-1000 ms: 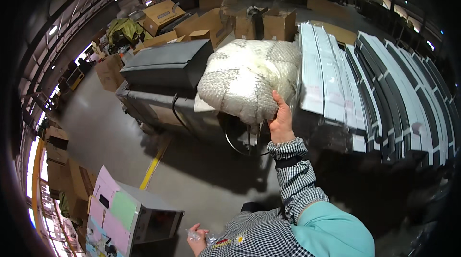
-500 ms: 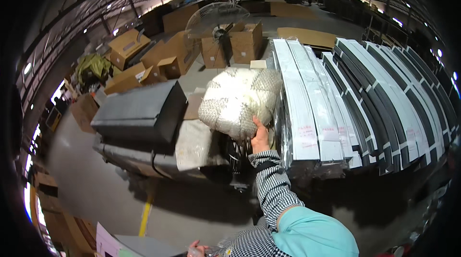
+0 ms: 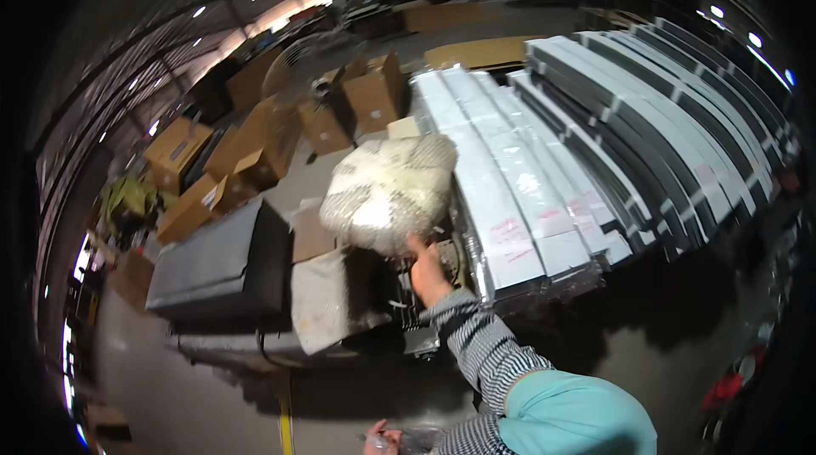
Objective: Placing long architectural components into protective plastic sleeves and stacking them.
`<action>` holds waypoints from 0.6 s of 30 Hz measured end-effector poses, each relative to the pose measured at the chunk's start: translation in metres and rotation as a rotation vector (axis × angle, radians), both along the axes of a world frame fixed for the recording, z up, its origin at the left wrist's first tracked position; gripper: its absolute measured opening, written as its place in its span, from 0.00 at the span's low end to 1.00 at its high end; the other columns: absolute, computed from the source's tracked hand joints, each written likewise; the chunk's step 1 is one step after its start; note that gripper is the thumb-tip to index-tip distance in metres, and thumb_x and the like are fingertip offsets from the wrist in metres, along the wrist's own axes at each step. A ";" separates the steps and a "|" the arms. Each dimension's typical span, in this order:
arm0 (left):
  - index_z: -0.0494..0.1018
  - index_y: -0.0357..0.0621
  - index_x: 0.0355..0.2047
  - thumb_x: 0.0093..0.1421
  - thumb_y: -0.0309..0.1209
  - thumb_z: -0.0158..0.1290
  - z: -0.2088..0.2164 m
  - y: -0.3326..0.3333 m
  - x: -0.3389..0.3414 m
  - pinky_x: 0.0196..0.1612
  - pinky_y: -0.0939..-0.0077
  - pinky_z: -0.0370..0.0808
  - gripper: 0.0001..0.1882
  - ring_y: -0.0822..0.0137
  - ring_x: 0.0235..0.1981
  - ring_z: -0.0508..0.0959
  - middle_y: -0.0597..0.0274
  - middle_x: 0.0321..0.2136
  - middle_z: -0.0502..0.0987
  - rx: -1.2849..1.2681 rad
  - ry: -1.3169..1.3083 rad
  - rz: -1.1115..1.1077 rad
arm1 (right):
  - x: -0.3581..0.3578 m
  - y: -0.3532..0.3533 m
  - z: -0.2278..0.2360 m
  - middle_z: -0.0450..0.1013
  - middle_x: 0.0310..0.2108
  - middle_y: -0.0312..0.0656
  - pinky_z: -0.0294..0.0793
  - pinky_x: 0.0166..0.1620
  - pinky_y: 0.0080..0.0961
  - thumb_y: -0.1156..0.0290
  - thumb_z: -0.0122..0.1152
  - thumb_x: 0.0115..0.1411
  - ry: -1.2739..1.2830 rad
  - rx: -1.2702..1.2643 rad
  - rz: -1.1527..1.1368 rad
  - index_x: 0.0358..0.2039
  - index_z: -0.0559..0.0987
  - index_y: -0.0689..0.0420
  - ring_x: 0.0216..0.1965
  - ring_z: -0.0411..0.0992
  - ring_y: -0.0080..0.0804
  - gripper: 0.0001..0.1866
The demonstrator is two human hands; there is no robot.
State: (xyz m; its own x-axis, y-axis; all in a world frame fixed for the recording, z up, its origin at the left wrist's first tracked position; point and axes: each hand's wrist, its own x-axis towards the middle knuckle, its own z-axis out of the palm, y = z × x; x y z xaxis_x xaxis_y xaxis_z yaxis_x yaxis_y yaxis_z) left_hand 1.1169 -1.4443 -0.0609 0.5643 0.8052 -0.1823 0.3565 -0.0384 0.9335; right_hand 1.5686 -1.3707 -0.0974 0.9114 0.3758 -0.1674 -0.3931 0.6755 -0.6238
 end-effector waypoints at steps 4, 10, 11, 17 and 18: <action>0.76 0.39 0.48 0.68 0.38 0.49 -0.026 -0.010 0.024 0.43 0.70 0.76 0.17 0.64 0.37 0.79 0.54 0.36 0.82 0.003 0.036 -0.257 | -0.124 -0.061 0.008 0.72 0.41 0.35 0.74 0.42 0.24 0.79 0.66 0.57 -0.473 -0.162 0.256 0.53 0.67 0.57 0.40 0.70 0.21 0.25; 0.75 0.38 0.50 0.72 0.40 0.44 -0.042 -0.073 0.074 0.45 0.70 0.75 0.20 0.63 0.41 0.81 0.51 0.39 0.82 -0.057 -0.034 -0.498 | -0.150 -0.287 0.091 0.79 0.46 0.47 0.77 0.51 0.28 0.76 0.67 0.57 -1.150 -0.627 0.323 0.45 0.82 0.61 0.47 0.78 0.35 0.14; 0.75 0.38 0.51 0.72 0.35 0.42 -0.037 -0.087 0.092 0.46 0.69 0.76 0.17 0.60 0.42 0.81 0.48 0.40 0.81 0.023 0.024 -0.588 | -0.133 -0.326 0.104 0.79 0.43 0.47 0.79 0.49 0.27 0.75 0.67 0.56 -1.123 -0.709 0.239 0.42 0.82 0.61 0.45 0.79 0.38 0.13; 0.74 0.37 0.51 0.72 0.33 0.40 -0.044 -0.185 0.145 0.43 0.66 0.77 0.17 0.57 0.39 0.82 0.47 0.38 0.82 0.153 0.140 -0.615 | 0.013 -0.517 0.185 0.78 0.40 0.51 0.77 0.45 0.36 0.82 0.66 0.47 -1.405 -1.328 -0.578 0.43 0.79 0.64 0.43 0.77 0.49 0.19; 0.74 0.37 0.51 0.71 0.33 0.40 -0.053 -0.206 0.149 0.42 0.67 0.77 0.17 0.58 0.39 0.82 0.47 0.38 0.82 0.039 0.167 -0.530 | 0.038 -0.549 0.195 0.75 0.46 0.54 0.74 0.52 0.37 0.81 0.65 0.49 -1.309 -1.333 -0.641 0.47 0.77 0.66 0.49 0.74 0.52 0.21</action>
State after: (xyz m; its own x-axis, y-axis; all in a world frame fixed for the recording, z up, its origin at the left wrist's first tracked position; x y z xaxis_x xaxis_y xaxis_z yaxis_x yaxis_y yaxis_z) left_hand 1.2660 -1.6505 -0.1135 0.8600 0.4268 -0.2797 0.4218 -0.2861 0.8604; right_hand 1.6069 -1.9194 0.0979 0.6173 0.2238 0.7543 0.7171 -0.5545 -0.4223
